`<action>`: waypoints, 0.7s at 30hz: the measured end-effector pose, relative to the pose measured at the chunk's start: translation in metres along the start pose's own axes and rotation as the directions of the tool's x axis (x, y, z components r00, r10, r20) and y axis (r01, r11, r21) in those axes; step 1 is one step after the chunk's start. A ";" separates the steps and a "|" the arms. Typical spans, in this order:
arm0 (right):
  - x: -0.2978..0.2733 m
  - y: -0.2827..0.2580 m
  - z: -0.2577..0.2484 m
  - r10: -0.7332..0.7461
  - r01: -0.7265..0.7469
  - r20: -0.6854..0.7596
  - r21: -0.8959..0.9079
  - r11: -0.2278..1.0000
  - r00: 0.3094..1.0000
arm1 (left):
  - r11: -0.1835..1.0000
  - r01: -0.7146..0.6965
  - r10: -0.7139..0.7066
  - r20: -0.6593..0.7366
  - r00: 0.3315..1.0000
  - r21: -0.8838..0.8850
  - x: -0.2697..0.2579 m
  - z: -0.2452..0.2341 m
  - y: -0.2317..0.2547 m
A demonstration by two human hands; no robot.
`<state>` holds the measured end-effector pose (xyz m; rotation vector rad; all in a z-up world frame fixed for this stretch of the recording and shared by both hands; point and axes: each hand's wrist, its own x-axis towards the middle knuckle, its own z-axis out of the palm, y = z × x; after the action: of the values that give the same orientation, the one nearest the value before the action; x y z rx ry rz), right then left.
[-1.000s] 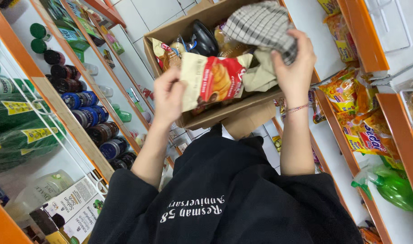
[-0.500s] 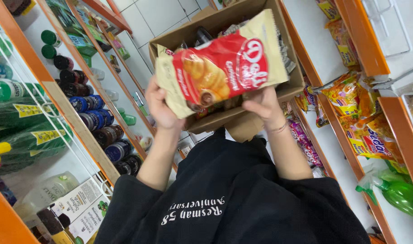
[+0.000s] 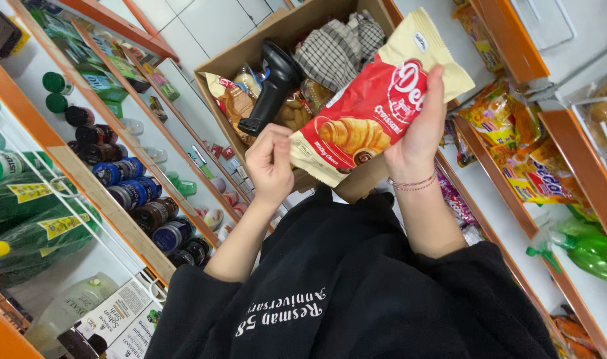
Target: The person takes packaged croissants and plastic containers of cakes from a cardboard box and places them onto a refrigerated display shelf. They use a barcode scanner on the items and wipe the shelf edges with a cloth before arranging the products.
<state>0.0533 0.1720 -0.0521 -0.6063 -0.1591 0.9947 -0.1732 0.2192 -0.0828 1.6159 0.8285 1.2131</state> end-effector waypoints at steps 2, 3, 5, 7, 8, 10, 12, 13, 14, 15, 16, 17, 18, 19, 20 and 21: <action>0.000 0.003 -0.001 -0.078 0.077 -0.081 -0.017 0.997 0.994 | 1.000 -0.004 0.004 -0.015 1.000 0.021 0.001 0.003 0.001; 0.001 0.004 -0.001 -0.119 0.116 -0.118 -0.027 0.993 0.986 | 0.999 -0.008 0.008 -0.023 1.000 0.032 0.002 0.005 0.000; 0.002 0.001 -0.004 -0.179 0.172 -0.146 -0.054 0.984 0.973 | 0.998 -0.048 0.049 -0.019 0.999 0.051 0.003 0.012 -0.003; 0.003 -0.008 -0.011 -0.233 0.219 -0.137 -0.112 0.969 0.963 | 0.999 -0.034 0.033 0.037 0.999 0.039 0.007 0.016 -0.008; 0.005 -0.018 -0.016 -0.260 0.242 -0.110 -0.155 0.958 0.959 | 1.000 -0.004 0.003 0.091 0.996 0.016 0.011 0.017 -0.011; 0.004 -0.038 -0.028 -0.322 0.299 -0.057 -0.248 0.922 0.945 | 0.998 0.042 -0.051 0.187 0.981 0.051 0.017 0.019 -0.015; 0.002 -0.057 -0.042 -0.390 0.364 -0.005 -0.346 0.865 0.921 | 0.984 0.063 -0.106 0.267 0.958 0.164 0.021 0.025 -0.020; 0.000 -0.064 -0.049 -0.402 0.374 -0.005 -0.357 0.856 0.915 | 0.958 0.062 -0.151 0.308 0.939 0.280 0.023 0.030 -0.023; -0.003 -0.069 -0.054 -0.413 0.382 -0.006 -0.368 0.848 0.911 | 0.918 0.054 -0.200 0.343 0.918 0.392 0.023 0.036 -0.026; -0.007 -0.074 -0.059 -0.424 0.390 -0.007 -0.379 0.839 0.906 | 0.867 0.037 -0.252 0.371 0.894 0.498 0.022 0.041 -0.028; -0.010 -0.077 -0.062 -0.430 0.388 -0.029 -0.376 0.841 0.903 | 0.838 -0.004 -0.227 0.355 0.907 0.546 0.022 0.048 -0.030; -0.013 -0.080 -0.064 -0.435 0.387 -0.051 -0.373 0.843 0.899 | 0.805 -0.044 -0.200 0.340 0.919 0.592 0.021 0.057 -0.031; -0.014 -0.082 -0.065 -0.441 0.388 -0.070 -0.369 0.845 0.895 | 0.768 -0.084 -0.168 0.327 0.930 0.635 0.023 0.066 -0.032; -0.017 -0.083 -0.065 -0.437 0.386 -0.066 -0.364 0.848 0.897 | 0.755 -0.087 -0.183 0.337 0.924 0.650 0.025 0.074 -0.032; -0.022 -0.083 -0.066 -0.433 0.384 -0.063 -0.360 0.850 0.899 | 0.743 -0.091 -0.198 0.348 0.916 0.664 0.028 0.081 -0.033; -0.024 -0.084 -0.066 -0.429 0.383 -0.059 -0.355 0.853 0.901 | 0.730 -0.096 -0.213 0.358 0.909 0.677 0.031 0.088 -0.033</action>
<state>0.1283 0.0920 -0.0570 -0.9090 -0.3272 0.5092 -0.0801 0.2344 -0.1117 2.3156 1.1071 0.4600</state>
